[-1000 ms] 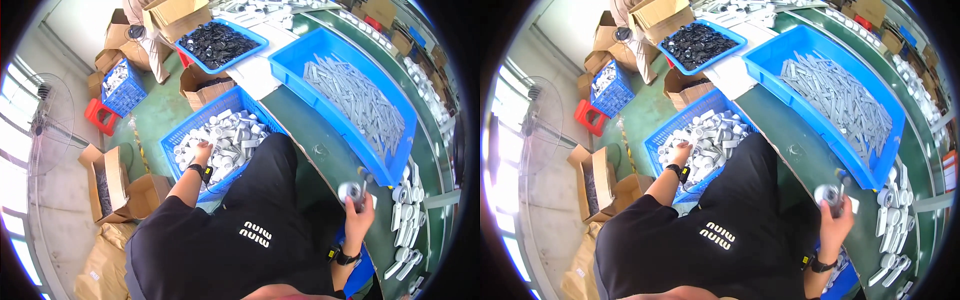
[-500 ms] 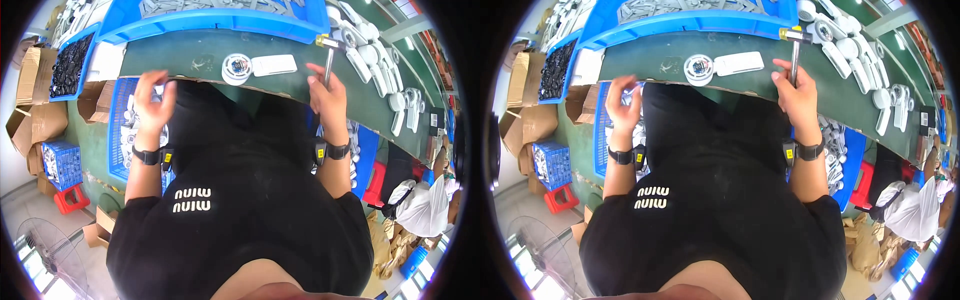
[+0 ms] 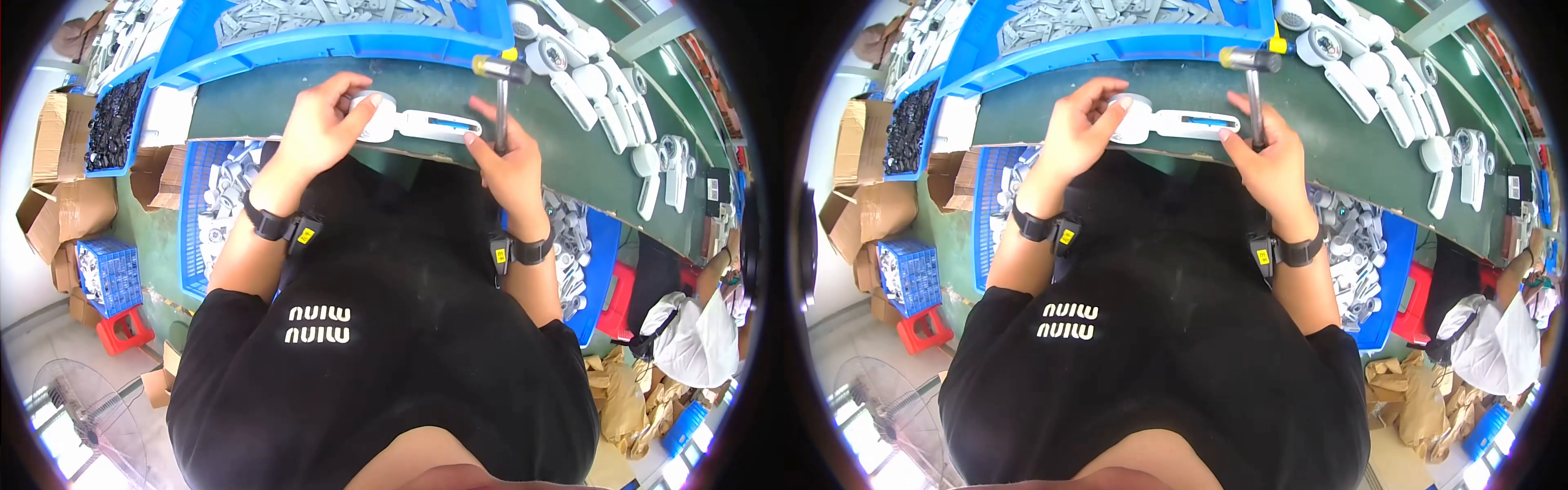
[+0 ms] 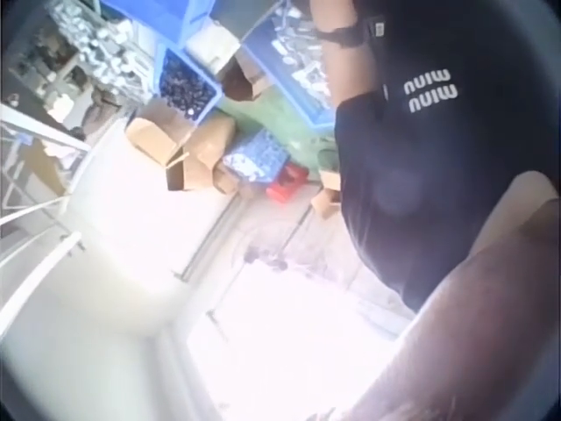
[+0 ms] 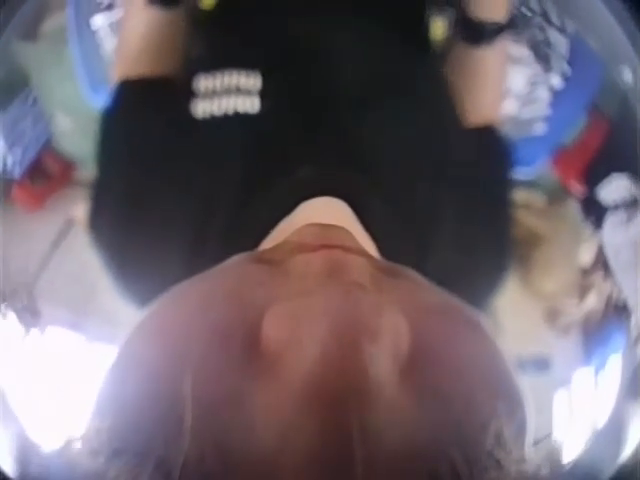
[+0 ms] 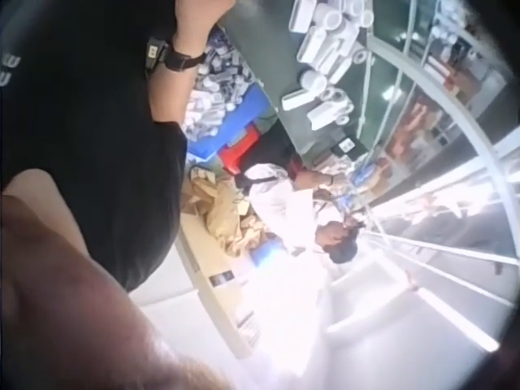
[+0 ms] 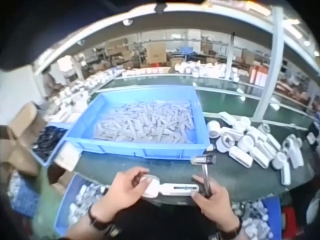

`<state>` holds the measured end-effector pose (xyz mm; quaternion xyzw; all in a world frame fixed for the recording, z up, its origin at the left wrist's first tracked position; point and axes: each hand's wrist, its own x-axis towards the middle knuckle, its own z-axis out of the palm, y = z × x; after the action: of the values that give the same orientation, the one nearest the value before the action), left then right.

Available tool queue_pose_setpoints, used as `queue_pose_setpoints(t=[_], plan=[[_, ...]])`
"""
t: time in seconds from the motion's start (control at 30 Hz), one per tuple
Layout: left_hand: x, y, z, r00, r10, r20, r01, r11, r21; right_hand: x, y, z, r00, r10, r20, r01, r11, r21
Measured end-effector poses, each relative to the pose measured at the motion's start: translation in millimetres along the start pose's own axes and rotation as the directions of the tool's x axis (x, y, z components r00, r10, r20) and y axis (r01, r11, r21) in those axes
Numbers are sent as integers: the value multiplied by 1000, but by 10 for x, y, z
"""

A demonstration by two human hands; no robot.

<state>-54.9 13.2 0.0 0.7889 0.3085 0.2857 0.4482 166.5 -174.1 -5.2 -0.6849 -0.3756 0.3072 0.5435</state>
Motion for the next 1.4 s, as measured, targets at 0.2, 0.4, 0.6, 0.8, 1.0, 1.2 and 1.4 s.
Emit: queue_pose_setpoints(t=[0.2, 0.4, 0.6, 0.8, 1.0, 1.2, 1.4], plan=[[164, 137, 80, 921, 367, -129, -261, 829, 495, 12, -9, -4, 999, 39, 25, -38, 998, -43], [596, 462, -42, 918, 360, -168, -283, 889, 360, 22, 57, -6, 999, -42, -27, 42, 999, 5], [1746, 435, -176, 991, 130, 27, -109, 678, 727, 43, 20, -36, 998, 52, -31, -46, 985, 164], [2420, 142, 77, 966, -193, 172, -34, 564, 825, -8, 64, -60, 999, 18, -38, -10, 981, 191], [2393, 322, -222, 963, -228, 140, 163, 914, 372, -63, 99, -84, 999, 1, -35, 6, 978, 209], [1645, 795, -9, 981, 93, 170, -36, 950, -311, -17, 223, -26, 980, -24, -198, 82, 955, 287], [596, 818, 298, 521, 836, 171, -818, 431, 381, 26, -155, -76, 1000, -23, 11, 9, 724, 689]])
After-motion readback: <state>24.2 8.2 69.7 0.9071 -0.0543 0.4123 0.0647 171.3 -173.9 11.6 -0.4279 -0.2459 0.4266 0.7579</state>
